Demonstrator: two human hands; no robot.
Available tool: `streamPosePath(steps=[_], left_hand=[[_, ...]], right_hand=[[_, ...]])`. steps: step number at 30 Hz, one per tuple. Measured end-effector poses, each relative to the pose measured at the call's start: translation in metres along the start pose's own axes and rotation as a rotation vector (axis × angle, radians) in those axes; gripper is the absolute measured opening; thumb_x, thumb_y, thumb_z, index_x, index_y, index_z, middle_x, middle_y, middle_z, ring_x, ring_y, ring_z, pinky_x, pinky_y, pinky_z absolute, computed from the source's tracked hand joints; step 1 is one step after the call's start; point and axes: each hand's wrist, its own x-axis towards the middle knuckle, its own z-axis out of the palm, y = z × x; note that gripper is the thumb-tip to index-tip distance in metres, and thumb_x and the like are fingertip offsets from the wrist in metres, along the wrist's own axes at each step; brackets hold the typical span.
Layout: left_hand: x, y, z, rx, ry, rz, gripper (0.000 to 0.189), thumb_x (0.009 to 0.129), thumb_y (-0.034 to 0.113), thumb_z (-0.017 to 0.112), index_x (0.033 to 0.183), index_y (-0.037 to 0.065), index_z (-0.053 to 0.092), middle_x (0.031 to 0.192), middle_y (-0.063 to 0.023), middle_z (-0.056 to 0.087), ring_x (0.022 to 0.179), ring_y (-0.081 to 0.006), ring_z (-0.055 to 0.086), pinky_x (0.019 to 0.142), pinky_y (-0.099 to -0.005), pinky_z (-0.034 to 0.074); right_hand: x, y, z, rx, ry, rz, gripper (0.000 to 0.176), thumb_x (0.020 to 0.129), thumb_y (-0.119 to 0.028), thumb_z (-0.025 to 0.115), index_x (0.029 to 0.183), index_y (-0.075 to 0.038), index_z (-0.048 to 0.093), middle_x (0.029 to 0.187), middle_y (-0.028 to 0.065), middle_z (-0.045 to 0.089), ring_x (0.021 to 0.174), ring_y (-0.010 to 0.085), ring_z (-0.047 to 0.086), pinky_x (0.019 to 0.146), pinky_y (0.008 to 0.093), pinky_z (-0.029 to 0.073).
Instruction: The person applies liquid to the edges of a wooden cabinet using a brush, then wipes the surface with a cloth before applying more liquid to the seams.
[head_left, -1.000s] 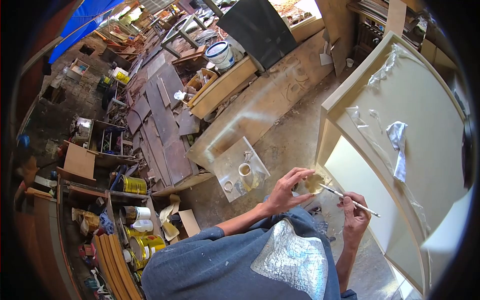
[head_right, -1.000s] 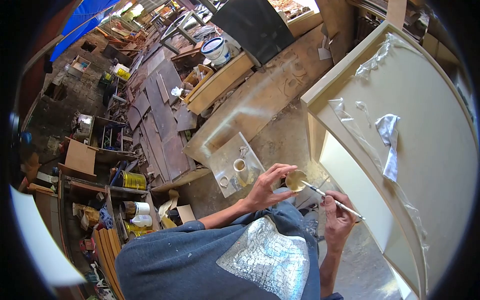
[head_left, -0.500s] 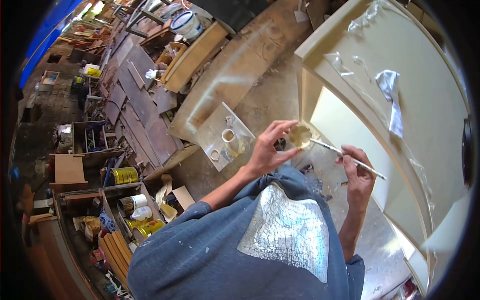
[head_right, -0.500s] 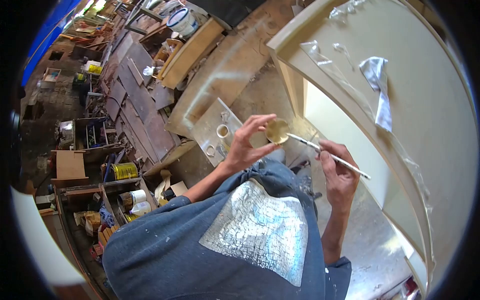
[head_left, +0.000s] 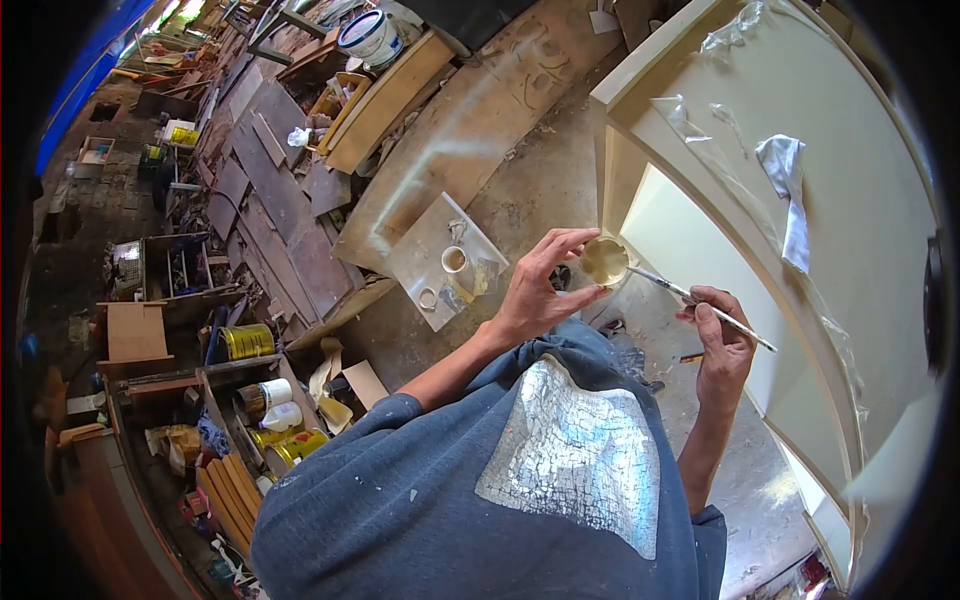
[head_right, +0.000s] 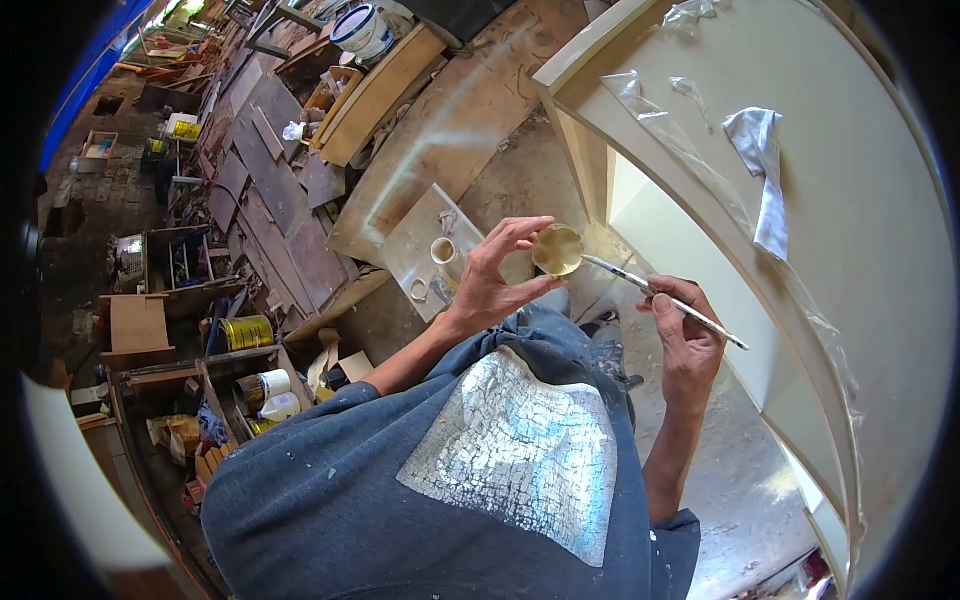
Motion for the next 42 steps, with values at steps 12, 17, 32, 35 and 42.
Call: streamPosePath(steps=[12, 17, 32, 35, 42], left_hand=[[-0.001, -0.001, 0.001, 0.022, -0.010, 0.005, 0.071, 0.077, 0.013, 0.089, 0.141, 0.013, 0.060, 0.134, -0.0092, 0.064, 0.116, -0.0225, 0.064, 0.094, -0.0384, 0.057], [0.000, 0.001, 0.001, 0.055, -0.055, 0.007, 0.071, 0.078, 0.011, 0.089, 0.142, 0.011, 0.058, 0.134, -0.0104, 0.064, 0.118, -0.0221, 0.063, 0.095, -0.0383, 0.056], [0.039, 0.012, -0.047, -0.254, 0.043, -0.093, 0.070, 0.082, -0.006, 0.078, 0.145, 0.002, 0.050, 0.133, -0.0069, 0.061, 0.123, -0.0171, 0.056, 0.106, -0.0363, 0.047], [0.053, -0.006, -0.059, -0.300, -0.041, -0.086, 0.071, 0.081, -0.009, 0.077, 0.145, 0.000, 0.049, 0.138, -0.0091, 0.057, 0.126, -0.0193, 0.055, 0.107, -0.0376, 0.046], [0.085, -0.045, -0.082, -0.232, -0.249, -0.154, 0.070, 0.082, -0.004, 0.079, 0.145, 0.001, 0.049, 0.140, -0.0096, 0.055, 0.128, -0.0210, 0.056, 0.108, -0.0386, 0.048]], right_hand=[[-0.004, 0.007, 0.000, 0.097, 0.077, 0.042, 0.022, 0.100, -0.013, 0.067, 0.115, 0.002, 0.070, 0.102, 0.0107, 0.073, 0.088, 0.0161, 0.070, 0.083, 0.0344, 0.060], [-0.004, 0.020, 0.005, 0.184, 0.158, 0.135, 0.020, 0.101, -0.017, 0.067, 0.112, 0.000, 0.070, 0.095, 0.0101, 0.074, 0.081, 0.0145, 0.070, 0.078, 0.0319, 0.060], [-0.036, 0.057, 0.022, 0.355, 0.303, 0.163, 0.018, 0.098, -0.008, 0.069, 0.114, 0.000, 0.068, 0.099, 0.0086, 0.074, 0.087, 0.0137, 0.071, 0.077, 0.0254, 0.059], [-0.037, 0.058, 0.048, 0.399, 0.300, 0.093, 0.015, 0.100, -0.006, 0.066, 0.112, 0.002, 0.067, 0.098, 0.0100, 0.073, 0.086, 0.0126, 0.070, 0.077, 0.0248, 0.059], [-0.021, 0.078, 0.101, 0.335, 0.443, 0.054, 0.013, 0.100, -0.005, 0.064, 0.110, 0.000, 0.070, 0.094, 0.0066, 0.072, 0.085, 0.0098, 0.068, 0.074, 0.0226, 0.055]])
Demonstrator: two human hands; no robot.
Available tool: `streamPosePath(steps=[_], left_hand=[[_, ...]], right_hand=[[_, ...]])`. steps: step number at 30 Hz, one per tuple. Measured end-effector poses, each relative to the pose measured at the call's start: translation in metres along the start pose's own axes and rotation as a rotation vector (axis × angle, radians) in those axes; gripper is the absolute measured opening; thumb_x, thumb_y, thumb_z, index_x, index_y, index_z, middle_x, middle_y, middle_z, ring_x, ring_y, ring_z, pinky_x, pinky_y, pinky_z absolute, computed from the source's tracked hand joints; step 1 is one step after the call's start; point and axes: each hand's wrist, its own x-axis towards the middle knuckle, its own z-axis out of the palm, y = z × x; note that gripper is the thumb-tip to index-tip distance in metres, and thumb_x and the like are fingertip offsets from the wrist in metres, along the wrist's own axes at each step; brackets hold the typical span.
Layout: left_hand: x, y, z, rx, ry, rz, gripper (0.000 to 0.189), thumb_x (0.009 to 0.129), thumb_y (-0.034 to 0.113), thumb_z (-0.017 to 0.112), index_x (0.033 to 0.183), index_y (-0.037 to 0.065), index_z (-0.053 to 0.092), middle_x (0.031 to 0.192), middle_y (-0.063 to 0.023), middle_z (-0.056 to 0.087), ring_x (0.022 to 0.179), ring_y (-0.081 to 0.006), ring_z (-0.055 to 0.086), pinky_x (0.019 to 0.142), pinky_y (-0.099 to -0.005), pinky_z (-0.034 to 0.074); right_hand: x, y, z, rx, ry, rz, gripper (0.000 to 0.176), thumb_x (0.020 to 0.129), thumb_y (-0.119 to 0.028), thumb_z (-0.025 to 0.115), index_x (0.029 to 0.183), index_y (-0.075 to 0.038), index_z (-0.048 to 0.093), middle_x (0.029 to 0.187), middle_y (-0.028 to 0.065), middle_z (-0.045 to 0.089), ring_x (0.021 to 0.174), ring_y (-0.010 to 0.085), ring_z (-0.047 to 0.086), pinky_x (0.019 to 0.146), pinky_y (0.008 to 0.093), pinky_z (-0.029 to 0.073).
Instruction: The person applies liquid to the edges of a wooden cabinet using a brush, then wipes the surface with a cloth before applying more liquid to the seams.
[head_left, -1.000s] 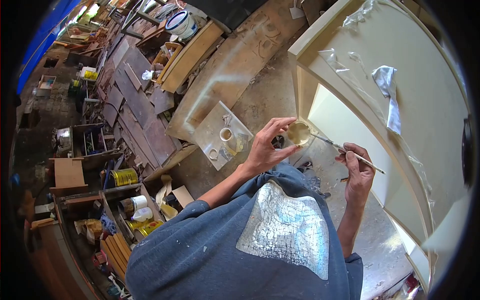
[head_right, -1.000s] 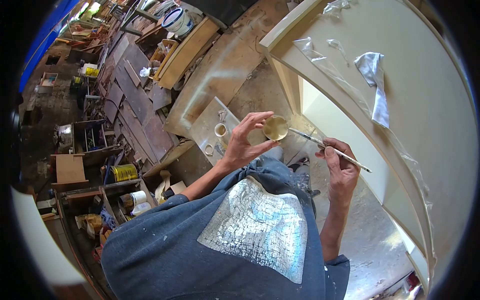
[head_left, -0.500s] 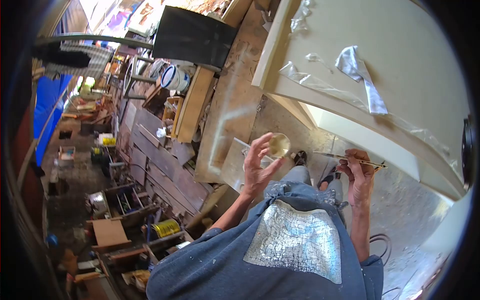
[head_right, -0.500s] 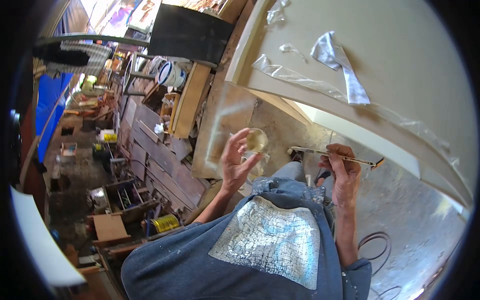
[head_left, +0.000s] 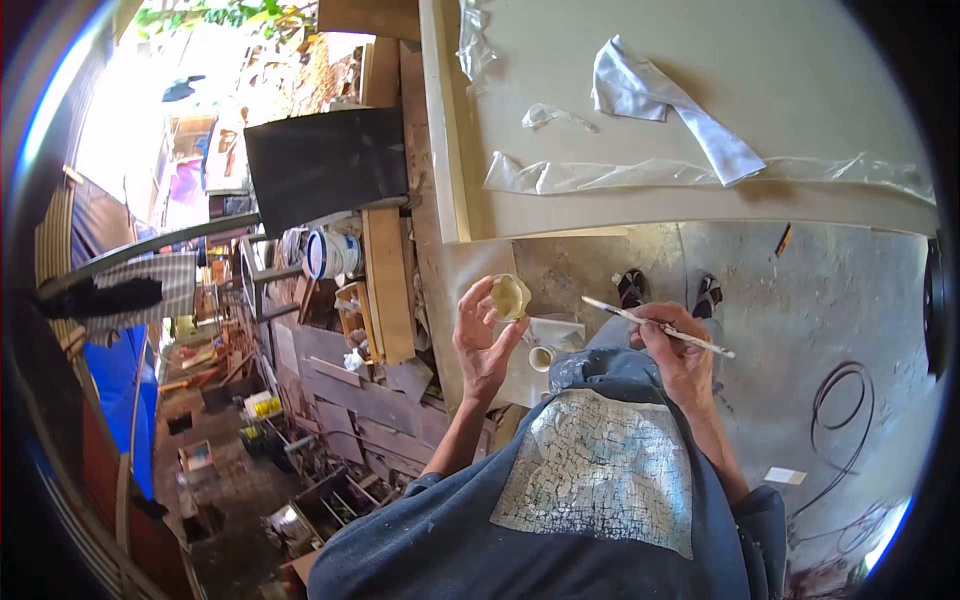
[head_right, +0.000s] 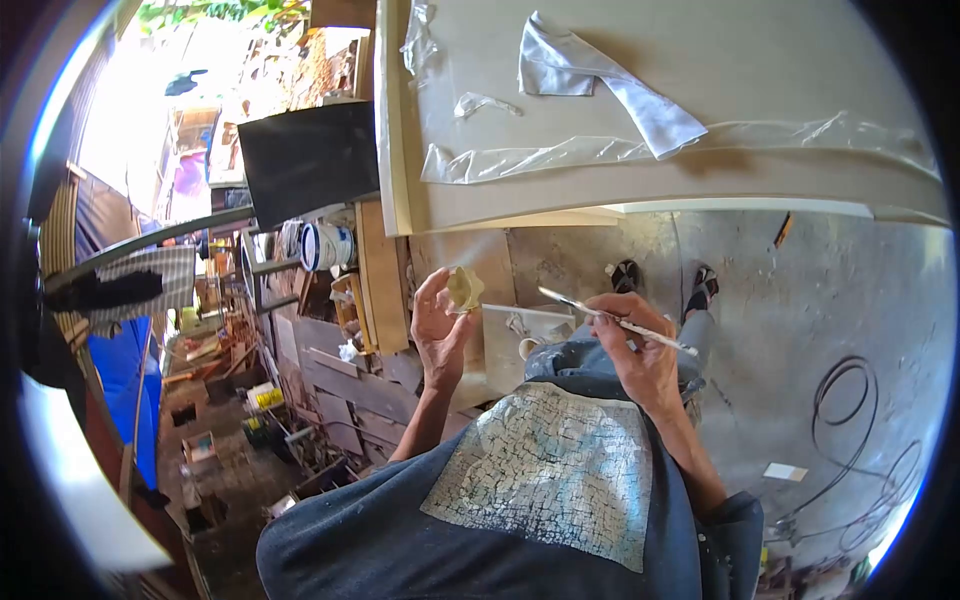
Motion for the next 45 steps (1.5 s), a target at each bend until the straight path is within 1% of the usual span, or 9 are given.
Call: streamPosePath(steps=[4, 9, 15, 19, 26, 29, 33, 37, 45], left_hand=[[0.018, -0.025, -0.028, 0.060, -0.069, -0.040, 0.067, 0.085, -0.001, 0.079, 0.145, -0.001, 0.049, 0.139, -0.0099, 0.056, 0.126, -0.0215, 0.057, 0.106, -0.0362, 0.051], [0.036, -0.045, -0.050, 0.105, -0.116, -0.105, 0.068, 0.083, -0.006, 0.079, 0.144, 0.001, 0.050, 0.138, -0.0095, 0.058, 0.126, -0.0202, 0.058, 0.109, -0.0405, 0.047], [0.049, -0.064, -0.062, 0.106, -0.177, -0.140, 0.065, 0.084, -0.004, 0.079, 0.142, 0.002, 0.050, 0.138, -0.0100, 0.059, 0.124, -0.0204, 0.060, 0.109, -0.0413, 0.046], [0.054, -0.076, -0.066, 0.095, -0.203, -0.174, 0.063, 0.085, -0.003, 0.078, 0.141, 0.002, 0.051, 0.136, -0.0104, 0.060, 0.122, -0.0200, 0.061, 0.108, -0.0409, 0.047], [0.059, -0.080, -0.066, 0.103, -0.209, -0.188, 0.057, 0.085, -0.003, 0.079, 0.135, 0.000, 0.052, 0.125, -0.0118, 0.065, 0.116, -0.0202, 0.064, 0.106, -0.0385, 0.048], [0.060, -0.090, -0.074, 0.112, -0.258, -0.175, 0.061, 0.088, -0.004, 0.076, 0.143, -0.001, 0.049, 0.134, -0.0114, 0.060, 0.124, -0.0218, 0.061, 0.107, -0.0368, 0.050], [0.059, -0.096, -0.077, 0.118, -0.267, -0.188, 0.061, 0.088, -0.003, 0.076, 0.143, 0.000, 0.048, 0.133, -0.0116, 0.061, 0.123, -0.0216, 0.061, 0.106, -0.0360, 0.050], [0.062, -0.098, -0.077, 0.100, -0.278, -0.222, 0.061, 0.089, -0.003, 0.075, 0.143, 0.000, 0.047, 0.133, -0.0116, 0.062, 0.123, -0.0212, 0.062, 0.104, -0.0346, 0.051], [0.066, -0.093, -0.080, 0.122, -0.295, -0.217, 0.061, 0.091, -0.003, 0.072, 0.145, -0.001, 0.045, 0.137, -0.0127, 0.058, 0.126, -0.0221, 0.059, 0.102, -0.0346, 0.051]], right_hand=[[0.000, 0.021, 0.030, -0.124, 0.098, -0.124, 0.015, 0.097, -0.003, 0.065, 0.111, 0.000, 0.071, 0.097, 0.0076, 0.073, 0.085, 0.0111, 0.067, 0.074, 0.0247, 0.053], [0.005, 0.037, 0.056, -0.307, 0.142, -0.353, 0.018, 0.090, 0.005, 0.065, 0.108, 0.000, 0.067, 0.096, 0.0136, 0.069, 0.080, 0.0231, 0.067, 0.072, 0.0322, 0.054], [0.004, 0.045, 0.069, -0.509, 0.154, -0.397, 0.029, 0.090, 0.012, 0.061, 0.117, 0.001, 0.066, 0.104, 0.0161, 0.068, 0.085, 0.0258, 0.068, 0.074, 0.0367, 0.055], [-0.004, 0.050, 0.063, -0.409, -0.019, -0.298, 0.043, 0.093, 0.012, 0.058, 0.135, 0.001, 0.061, 0.110, 0.0169, 0.068, 0.090, 0.0255, 0.071, 0.077, 0.0333, 0.057], [-0.017, 0.072, 0.054, -0.065, 0.032, 0.119, 0.026, 0.102, -0.005, 0.062, 0.126, 0.002, 0.064, 0.104, 0.0114, 0.072, 0.085, 0.0160, 0.073, 0.075, 0.0289, 0.060], [-0.016, 0.074, 0.050, -0.101, 0.093, 0.197, 0.022, 0.101, -0.009, 0.066, 0.121, 0.001, 0.066, 0.093, 0.0075, 0.073, 0.079, 0.0115, 0.072, 0.070, 0.0268, 0.060], [-0.006, 0.062, 0.054, -0.209, 0.184, 0.161, 0.024, 0.097, -0.002, 0.068, 0.121, 0.000, 0.062, 0.089, 0.0081, 0.073, 0.080, 0.0120, 0.073, 0.068, 0.0271, 0.059], [0.004, 0.056, 0.068, -0.288, 0.103, 0.074, 0.031, 0.095, 0.001, 0.068, 0.125, 0.002, 0.061, 0.091, 0.0133, 0.074, 0.081, 0.0144, 0.073, 0.071, 0.0289, 0.058], [0.021, 0.043, 0.097, -0.223, 0.069, 0.092, 0.024, 0.100, -0.001, 0.065, 0.123, 0.006, 0.065, 0.094, 0.0092, 0.074, 0.081, 0.0104, 0.070, 0.074, 0.0258, 0.059]])
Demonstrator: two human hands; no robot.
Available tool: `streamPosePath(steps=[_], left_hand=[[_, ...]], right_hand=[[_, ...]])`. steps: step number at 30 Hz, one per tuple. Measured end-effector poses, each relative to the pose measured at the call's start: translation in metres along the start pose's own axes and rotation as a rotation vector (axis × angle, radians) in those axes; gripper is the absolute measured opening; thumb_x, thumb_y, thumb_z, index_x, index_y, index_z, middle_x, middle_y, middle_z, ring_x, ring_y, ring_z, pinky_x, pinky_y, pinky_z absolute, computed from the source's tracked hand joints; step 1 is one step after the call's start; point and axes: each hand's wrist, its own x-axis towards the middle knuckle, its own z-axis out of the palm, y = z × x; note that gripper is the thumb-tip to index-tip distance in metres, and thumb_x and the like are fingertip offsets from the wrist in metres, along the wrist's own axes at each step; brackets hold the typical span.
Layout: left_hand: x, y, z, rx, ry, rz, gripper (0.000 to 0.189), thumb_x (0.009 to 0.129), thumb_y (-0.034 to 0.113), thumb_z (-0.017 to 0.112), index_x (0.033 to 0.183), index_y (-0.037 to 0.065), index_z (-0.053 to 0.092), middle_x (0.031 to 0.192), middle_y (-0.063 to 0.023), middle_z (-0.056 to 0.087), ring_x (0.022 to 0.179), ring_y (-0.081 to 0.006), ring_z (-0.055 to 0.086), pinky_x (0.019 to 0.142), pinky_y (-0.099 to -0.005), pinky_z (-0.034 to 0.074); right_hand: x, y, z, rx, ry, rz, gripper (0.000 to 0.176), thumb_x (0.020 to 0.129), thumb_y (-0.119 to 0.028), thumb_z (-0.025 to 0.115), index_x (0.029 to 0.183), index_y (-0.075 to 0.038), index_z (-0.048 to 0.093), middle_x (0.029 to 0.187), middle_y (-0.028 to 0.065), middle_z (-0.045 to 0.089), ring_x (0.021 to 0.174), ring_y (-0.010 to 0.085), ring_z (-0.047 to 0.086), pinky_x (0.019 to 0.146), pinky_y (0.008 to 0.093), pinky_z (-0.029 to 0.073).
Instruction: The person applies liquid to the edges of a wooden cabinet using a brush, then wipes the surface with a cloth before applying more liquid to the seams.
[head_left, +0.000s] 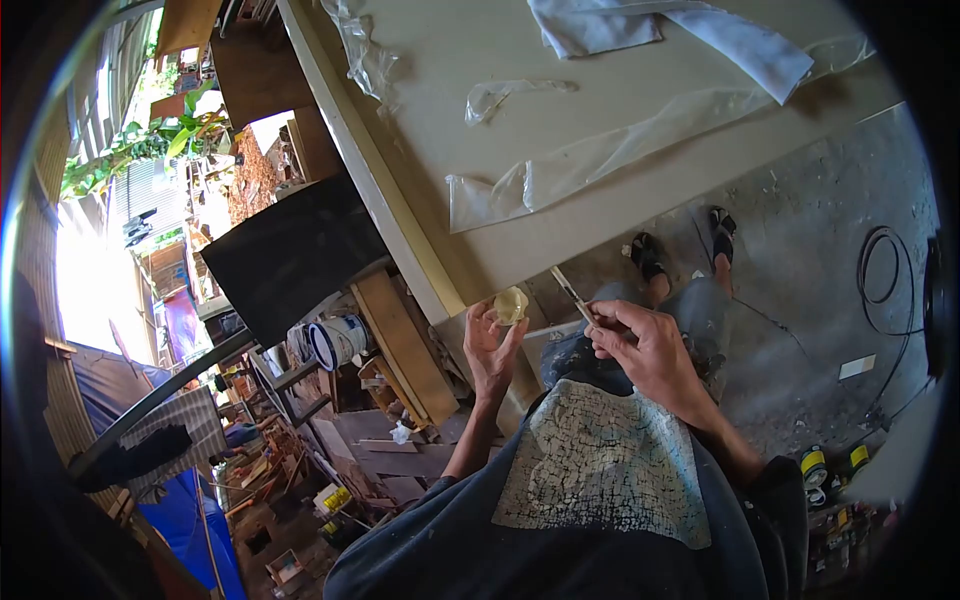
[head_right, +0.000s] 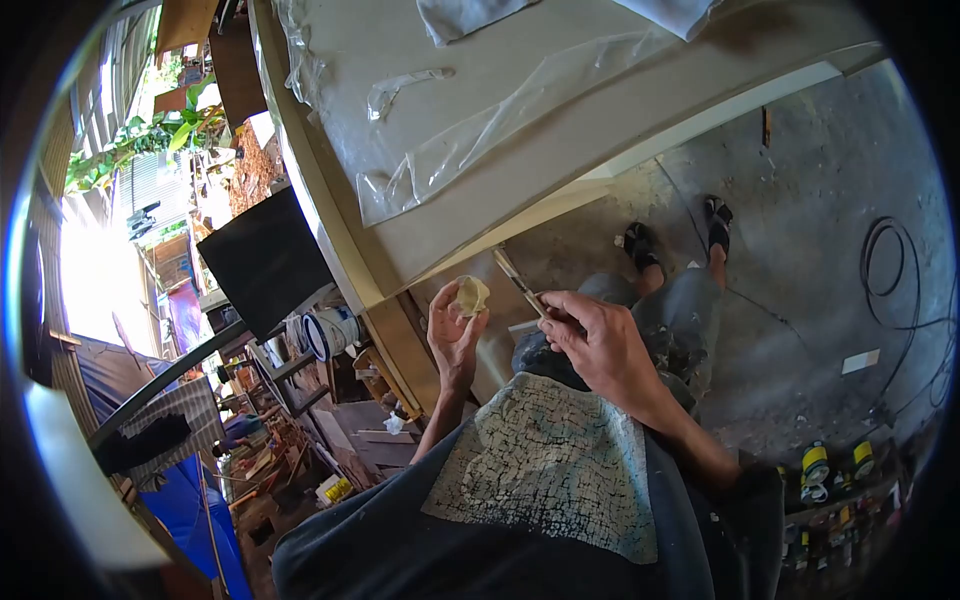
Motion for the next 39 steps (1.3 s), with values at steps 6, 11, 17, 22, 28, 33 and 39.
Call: streamPosePath(steps=[6, 11, 17, 22, 28, 33, 39], left_hand=[[0.001, -0.001, 0.000, -0.018, 0.000, 0.009, 0.060, 0.091, -0.003, 0.072, 0.145, 0.000, 0.046, 0.137, -0.0117, 0.058, 0.125, -0.0209, 0.059, 0.104, -0.0345, 0.050], [0.002, 0.006, 0.006, -0.041, 0.042, 0.009, 0.056, 0.089, -0.003, 0.075, 0.138, -0.004, 0.048, 0.123, -0.0130, 0.064, 0.117, -0.0209, 0.063, 0.104, -0.0361, 0.050], [0.001, 0.003, 0.005, -0.052, 0.039, 0.024, 0.058, 0.089, -0.003, 0.075, 0.140, -0.003, 0.047, 0.126, -0.0127, 0.063, 0.119, -0.0210, 0.062, 0.105, -0.0366, 0.049], [0.002, 0.002, 0.004, -0.029, 0.032, 0.034, 0.060, 0.088, -0.003, 0.076, 0.141, -0.002, 0.047, 0.127, -0.0126, 0.062, 0.118, -0.0210, 0.062, 0.105, -0.0367, 0.049], [0.002, 0.002, 0.005, -0.042, 0.035, 0.029, 0.060, 0.088, -0.003, 0.076, 0.141, -0.002, 0.047, 0.128, -0.0126, 0.062, 0.118, -0.0207, 0.062, 0.105, -0.0358, 0.050], [0.001, 0.002, 0.004, -0.041, 0.045, 0.026, 0.060, 0.088, -0.004, 0.076, 0.141, -0.002, 0.048, 0.128, -0.0124, 0.061, 0.119, -0.0208, 0.062, 0.104, -0.0359, 0.050], [0.002, 0.003, 0.006, -0.051, 0.029, 0.024, 0.059, 0.087, -0.005, 0.076, 0.140, -0.002, 0.048, 0.130, -0.0121, 0.061, 0.119, -0.0204, 0.062, 0.105, -0.0360, 0.050]], right_hand=[[0.002, 0.006, 0.004, 0.001, -0.002, -0.007, 0.027, 0.101, -0.002, 0.063, 0.126, 0.008, 0.063, 0.096, 0.0112, 0.074, 0.083, 0.0119, 0.072, 0.077, 0.0265, 0.062], [0.005, 0.007, 0.006, -0.017, 0.017, -0.057, 0.027, 0.099, -0.001, 0.064, 0.124, 0.008, 0.062, 0.093, 0.0123, 0.073, 0.078, 0.0133, 0.071, 0.073, 0.0273, 0.060], [0.004, 0.013, 0.009, 0.009, 0.046, -0.106, 0.027, 0.097, 0.000, 0.065, 0.123, 0.006, 0.062, 0.087, 0.0135, 0.071, 0.070, 0.0159, 0.070, 0.066, 0.0297, 0.057], [0.006, 0.014, 0.011, -0.003, 0.036, -0.109, 0.025, 0.097, 0.000, 0.065, 0.121, 0.006, 0.062, 0.087, 0.0139, 0.071, 0.070, 0.0167, 0.070, 0.066, 0.0306, 0.057], [0.005, 0.012, 0.014, -0.013, 0.028, -0.136, 0.023, 0.097, -0.001, 0.065, 0.119, 0.005, 0.062, 0.087, 0.0138, 0.071, 0.071, 0.0168, 0.070, 0.066, 0.0309, 0.057], [0.001, 0.004, 0.009, -0.013, -0.004, -0.063, 0.025, 0.098, 0.001, 0.062, 0.122, 0.007, 0.062, 0.094, 0.0129, 0.073, 0.077, 0.0142, 0.071, 0.071, 0.0282, 0.059], [0.005, 0.006, 0.007, -0.011, -0.037, -0.046, 0.027, 0.099, 0.001, 0.061, 0.126, 0.008, 0.062, 0.099, 0.0136, 0.073, 0.082, 0.0141, 0.072, 0.075, 0.0270, 0.061]])
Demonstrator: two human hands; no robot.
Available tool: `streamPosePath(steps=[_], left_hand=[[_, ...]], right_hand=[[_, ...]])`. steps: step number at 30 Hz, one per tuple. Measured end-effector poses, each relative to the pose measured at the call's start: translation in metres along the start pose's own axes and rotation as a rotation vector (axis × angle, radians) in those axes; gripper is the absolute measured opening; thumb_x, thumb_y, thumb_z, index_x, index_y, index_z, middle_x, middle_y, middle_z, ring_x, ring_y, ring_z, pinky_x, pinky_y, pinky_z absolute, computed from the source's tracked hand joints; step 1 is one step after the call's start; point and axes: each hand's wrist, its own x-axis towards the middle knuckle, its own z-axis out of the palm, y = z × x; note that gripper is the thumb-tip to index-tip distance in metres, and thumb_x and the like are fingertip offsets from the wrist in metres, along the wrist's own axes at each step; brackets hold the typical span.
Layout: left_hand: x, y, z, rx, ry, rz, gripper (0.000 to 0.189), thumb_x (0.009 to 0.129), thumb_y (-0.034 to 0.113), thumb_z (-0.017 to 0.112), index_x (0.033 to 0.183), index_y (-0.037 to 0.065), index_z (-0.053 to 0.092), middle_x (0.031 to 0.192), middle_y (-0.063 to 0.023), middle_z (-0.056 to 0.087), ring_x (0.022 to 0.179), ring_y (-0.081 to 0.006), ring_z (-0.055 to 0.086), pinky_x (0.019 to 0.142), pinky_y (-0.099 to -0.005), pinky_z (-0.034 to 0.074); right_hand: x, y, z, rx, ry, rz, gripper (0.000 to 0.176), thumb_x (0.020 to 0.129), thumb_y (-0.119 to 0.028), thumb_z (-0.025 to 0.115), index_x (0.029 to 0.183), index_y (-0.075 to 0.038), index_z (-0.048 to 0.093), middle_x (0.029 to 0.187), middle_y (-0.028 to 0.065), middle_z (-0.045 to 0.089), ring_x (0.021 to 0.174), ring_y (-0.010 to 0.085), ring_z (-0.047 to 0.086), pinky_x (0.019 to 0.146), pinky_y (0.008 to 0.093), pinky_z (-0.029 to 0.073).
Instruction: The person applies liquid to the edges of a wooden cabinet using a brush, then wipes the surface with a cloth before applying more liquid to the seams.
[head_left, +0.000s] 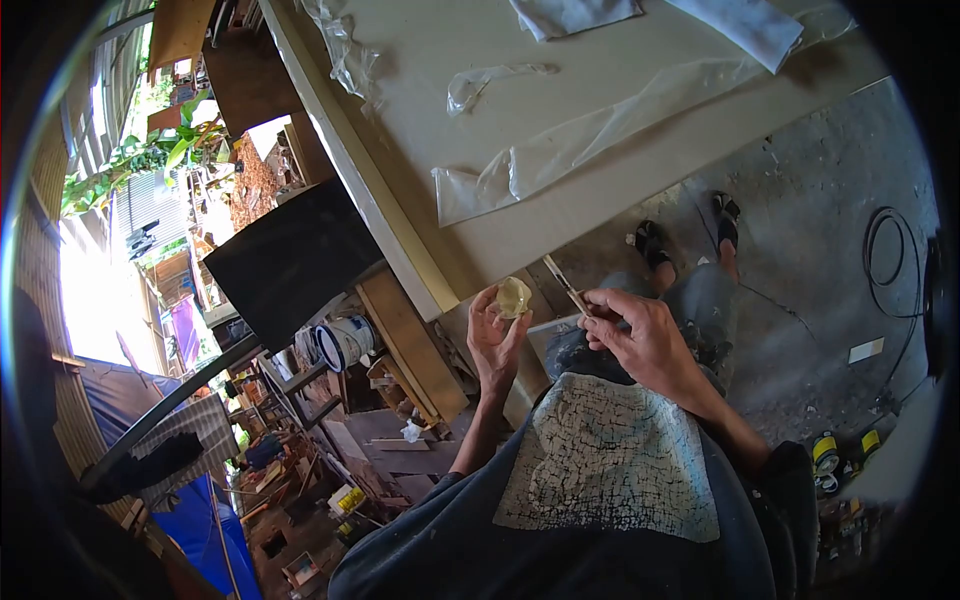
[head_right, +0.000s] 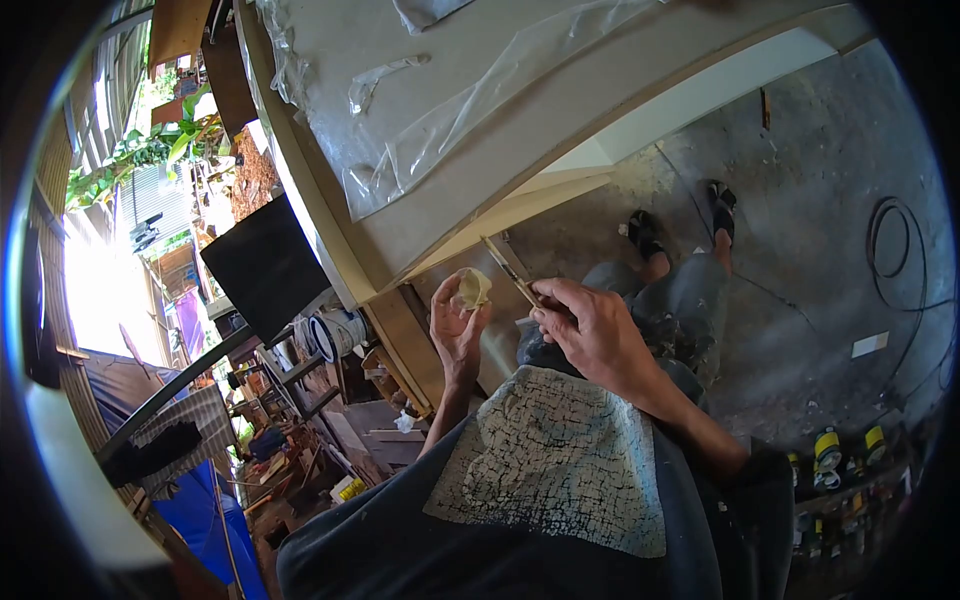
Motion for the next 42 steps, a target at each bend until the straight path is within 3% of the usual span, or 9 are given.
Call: streamPosePath(steps=[4, 13, 16, 22, 25, 32, 35, 39, 42], left_hand=[[0.000, -0.002, 0.001, 0.009, 0.000, 0.016, 0.059, 0.087, -0.006, 0.075, 0.140, -0.002, 0.049, 0.132, -0.0118, 0.060, 0.120, -0.0200, 0.061, 0.105, -0.0359, 0.050], [-0.001, -0.002, -0.002, -0.006, 0.001, 0.005, 0.060, 0.087, -0.007, 0.075, 0.141, -0.001, 0.048, 0.133, -0.0117, 0.059, 0.121, -0.0201, 0.061, 0.105, -0.0360, 0.050], [-0.001, -0.003, -0.001, 0.002, -0.003, 0.013, 0.060, 0.087, -0.007, 0.075, 0.141, -0.001, 0.048, 0.133, -0.0114, 0.059, 0.120, -0.0200, 0.061, 0.105, -0.0359, 0.050], [-0.001, -0.002, 0.002, 0.009, -0.006, 0.013, 0.060, 0.087, -0.006, 0.075, 0.141, 0.000, 0.049, 0.133, -0.0110, 0.059, 0.122, -0.0196, 0.060, 0.105, -0.0358, 0.050], [-0.002, -0.001, 0.002, 0.046, -0.022, 0.022, 0.062, 0.086, -0.005, 0.077, 0.141, 0.000, 0.049, 0.132, -0.0100, 0.060, 0.121, -0.0195, 0.060, 0.105, -0.0361, 0.050], [-0.002, 0.018, 0.023, 0.391, -0.086, 0.178, 0.065, 0.082, -0.003, 0.081, 0.140, 0.004, 0.053, 0.134, -0.0087, 0.059, 0.118, -0.0197, 0.060, 0.103, -0.0372, 0.050], [-0.002, 0.020, 0.032, 0.500, -0.090, 0.273, 0.067, 0.077, 0.001, 0.086, 0.137, 0.005, 0.055, 0.132, -0.0100, 0.060, 0.113, -0.0213, 0.062, 0.100, -0.0373, 0.051], [0.001, 0.026, 0.044, 0.581, -0.092, 0.439, 0.070, 0.072, 0.007, 0.090, 0.133, 0.005, 0.058, 0.127, -0.0137, 0.061, 0.109, -0.0262, 0.064, 0.096, -0.0373, 0.052], [-0.002, 0.026, 0.051, 0.619, -0.066, 0.445, 0.068, 0.071, 0.008, 0.091, 0.131, 0.005, 0.059, 0.124, -0.0151, 0.063, 0.108, -0.0288, 0.065, 0.094, -0.0386, 0.053]], right_hand=[[-0.001, 0.000, 0.005, 0.017, 0.061, -0.082, 0.024, 0.097, 0.000, 0.066, 0.120, 0.006, 0.062, 0.089, 0.0143, 0.071, 0.069, 0.0172, 0.070, 0.064, 0.0302, 0.057], [-0.004, 0.001, 0.004, 0.016, 0.081, -0.066, 0.025, 0.096, 0.002, 0.065, 0.120, 0.007, 0.062, 0.089, 0.0143, 0.070, 0.069, 0.0171, 0.070, 0.063, 0.0301, 0.057], [-0.001, -0.003, -0.002, 0.000, 0.011, -0.009, 0.027, 0.100, 0.000, 0.059, 0.126, 0.008, 0.062, 0.103, 0.0130, 0.072, 0.082, 0.0139, 0.072, 0.072, 0.0267, 0.063], [-0.004, -0.014, -0.005, -0.055, -0.020, -0.031, 0.026, 0.099, 0.002, 0.060, 0.124, 0.008, 0.063, 0.102, 0.0125, 0.072, 0.081, 0.0142, 0.072, 0.069, 0.0265, 0.062], [-0.009, -0.009, -0.002, -0.037, 0.085, -0.081, 0.024, 0.096, 0.001, 0.066, 0.119, 0.005, 0.065, 0.089, 0.0144, 0.069, 0.066, 0.0202, 0.069, 0.060, 0.0331, 0.054], [-0.019, -0.013, -0.020, -0.786, 0.209, -0.273, 0.032, 0.089, 0.001, 0.067, 0.121, -0.004, 0.068, 0.093, 0.0096, 0.067, 0.085, 0.0248, 0.067, 0.070, 0.0367, 0.057], [-0.022, -0.026, -0.020, -0.864, 0.154, -0.283, 0.037, 0.087, 0.000, 0.067, 0.124, -0.005, 0.067, 0.095, 0.0082, 0.066, 0.088, 0.0246, 0.066, 0.073, 0.0363, 0.057], [-0.021, -0.037, -0.015, -1.009, 0.084, -0.328, 0.039, 0.084, 0.000, 0.068, 0.123, -0.002, 0.066, 0.098, 0.0088, 0.063, 0.086, 0.0241, 0.064, 0.067, 0.0348, 0.058], [-0.019, -0.037, -0.008, -1.107, 0.071, -0.291, 0.039, 0.083, 0.000, 0.068, 0.123, 0.000, 0.065, 0.097, 0.0096, 0.062, 0.086, 0.0233, 0.065, 0.064, 0.0329, 0.058]])
